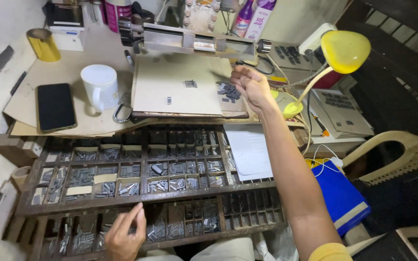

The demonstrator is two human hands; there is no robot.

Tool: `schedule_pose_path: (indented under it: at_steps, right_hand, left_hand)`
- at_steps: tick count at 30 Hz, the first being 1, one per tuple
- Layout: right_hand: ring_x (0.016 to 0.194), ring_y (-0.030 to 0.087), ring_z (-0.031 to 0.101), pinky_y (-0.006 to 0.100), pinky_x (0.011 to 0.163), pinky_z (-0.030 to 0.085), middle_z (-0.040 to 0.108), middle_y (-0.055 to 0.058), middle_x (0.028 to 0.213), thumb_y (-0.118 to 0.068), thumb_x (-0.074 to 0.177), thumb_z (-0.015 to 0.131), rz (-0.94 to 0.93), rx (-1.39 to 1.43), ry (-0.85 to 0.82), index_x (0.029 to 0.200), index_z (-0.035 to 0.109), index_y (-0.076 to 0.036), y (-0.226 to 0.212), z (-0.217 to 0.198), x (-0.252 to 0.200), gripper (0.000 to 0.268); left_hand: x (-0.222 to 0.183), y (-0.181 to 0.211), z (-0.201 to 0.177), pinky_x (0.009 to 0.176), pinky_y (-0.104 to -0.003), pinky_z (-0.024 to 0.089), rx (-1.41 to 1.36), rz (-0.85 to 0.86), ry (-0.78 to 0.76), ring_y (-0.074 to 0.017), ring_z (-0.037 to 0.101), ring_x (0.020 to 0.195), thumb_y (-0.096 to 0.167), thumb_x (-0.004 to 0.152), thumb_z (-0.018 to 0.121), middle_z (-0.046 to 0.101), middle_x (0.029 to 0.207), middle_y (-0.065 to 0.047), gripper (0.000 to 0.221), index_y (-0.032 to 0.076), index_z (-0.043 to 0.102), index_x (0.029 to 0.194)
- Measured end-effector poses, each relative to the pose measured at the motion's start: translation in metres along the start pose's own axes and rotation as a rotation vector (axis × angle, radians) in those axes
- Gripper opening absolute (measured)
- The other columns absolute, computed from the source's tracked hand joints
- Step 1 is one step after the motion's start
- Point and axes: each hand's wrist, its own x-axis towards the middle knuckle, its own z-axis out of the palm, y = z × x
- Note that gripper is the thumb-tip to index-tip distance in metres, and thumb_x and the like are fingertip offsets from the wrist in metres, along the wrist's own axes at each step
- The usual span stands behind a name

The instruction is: The person selects individual metal movable type pieces from a compartmentalized wooden case and places them on a flat surface. They repeatedly pick up, inspect, and reposition the type pieces, occasionally moving the case and a sheet of paper to access different compartments.

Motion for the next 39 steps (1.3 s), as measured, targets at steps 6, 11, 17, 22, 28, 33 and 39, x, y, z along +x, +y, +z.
schedule_pose_path:
  at_steps: [6,11,17,22,28,33,39]
  right_hand:
    - [0.106,0.023,0.076,0.027,0.095,0.064,0.071,0.022,0.126,0.006,0.098,0.050,-0.098,-0.251,0.067,0.136,0.057,0.006,-0.012,-0.016,-0.031,0.039]
    - [0.080,0.011,0.055,0.029,0.071,0.044,0.075,0.001,0.103,-0.027,0.100,0.062,-0.128,-0.921,0.107,0.125,0.074,-0.011,-0.017,-0.009,-0.060,0.032]
    - [0.108,0.019,0.069,0.037,0.096,0.053,0.076,0.006,0.122,-0.021,0.099,0.061,-0.133,-0.954,0.056,0.115,0.077,-0.008,-0.022,0.007,-0.059,0.026]
    - [0.114,0.020,0.068,0.037,0.098,0.052,0.074,0.006,0.125,-0.022,0.101,0.058,-0.044,-0.952,0.034,0.114,0.075,-0.009,-0.022,0.011,-0.052,0.025]
    - [0.118,0.021,0.065,0.043,0.103,0.053,0.070,0.007,0.128,-0.019,0.104,0.056,-0.026,-0.965,0.032,0.115,0.069,-0.010,-0.024,0.012,-0.054,0.019]
    - [0.122,0.019,0.066,0.035,0.105,0.049,0.072,0.006,0.132,-0.022,0.101,0.056,-0.155,-0.916,0.054,0.130,0.069,-0.009,-0.030,0.015,-0.046,0.035]
    - [0.114,0.024,0.069,0.040,0.099,0.054,0.074,0.009,0.125,-0.016,0.101,0.056,-0.122,-0.994,0.048,0.118,0.075,-0.006,-0.032,0.021,-0.042,0.027]
  left_hand:
    - [-0.057,-0.010,0.005,0.064,-0.030,0.051,0.043,-0.256,-0.125,-0.0133,0.061,0.057,0.015,0.091,0.073,0.070,0.072,0.002,0.015,0.022,0.083,0.100]
    - [-0.075,-0.013,0.005,0.068,-0.024,0.053,0.109,-0.602,-0.276,-0.0114,0.064,0.063,0.026,0.093,0.071,0.073,0.077,0.004,0.020,0.028,0.084,0.109]
    - [-0.087,-0.020,0.022,0.063,-0.026,0.050,0.075,-0.502,-0.090,-0.0121,0.053,0.054,0.016,0.093,0.075,0.065,0.069,0.001,0.012,0.019,0.084,0.100]
    - [-0.091,-0.025,0.029,0.060,-0.026,0.049,0.033,-0.449,-0.076,-0.0121,0.050,0.053,0.013,0.092,0.073,0.066,0.068,0.001,0.014,0.019,0.084,0.098]
    - [-0.096,-0.027,0.028,0.058,-0.026,0.050,0.147,-0.391,-0.106,-0.0110,0.053,0.052,0.017,0.092,0.076,0.068,0.069,0.005,0.013,0.023,0.085,0.099]
    - [-0.093,-0.028,0.032,0.064,-0.029,0.052,0.240,-0.319,-0.135,-0.0127,0.059,0.059,0.016,0.090,0.073,0.068,0.071,0.008,0.017,0.027,0.083,0.098]
    - [-0.097,-0.032,0.037,0.062,-0.030,0.051,0.259,-0.269,-0.095,-0.0139,0.058,0.059,0.017,0.091,0.075,0.065,0.068,0.006,0.014,0.028,0.082,0.097]
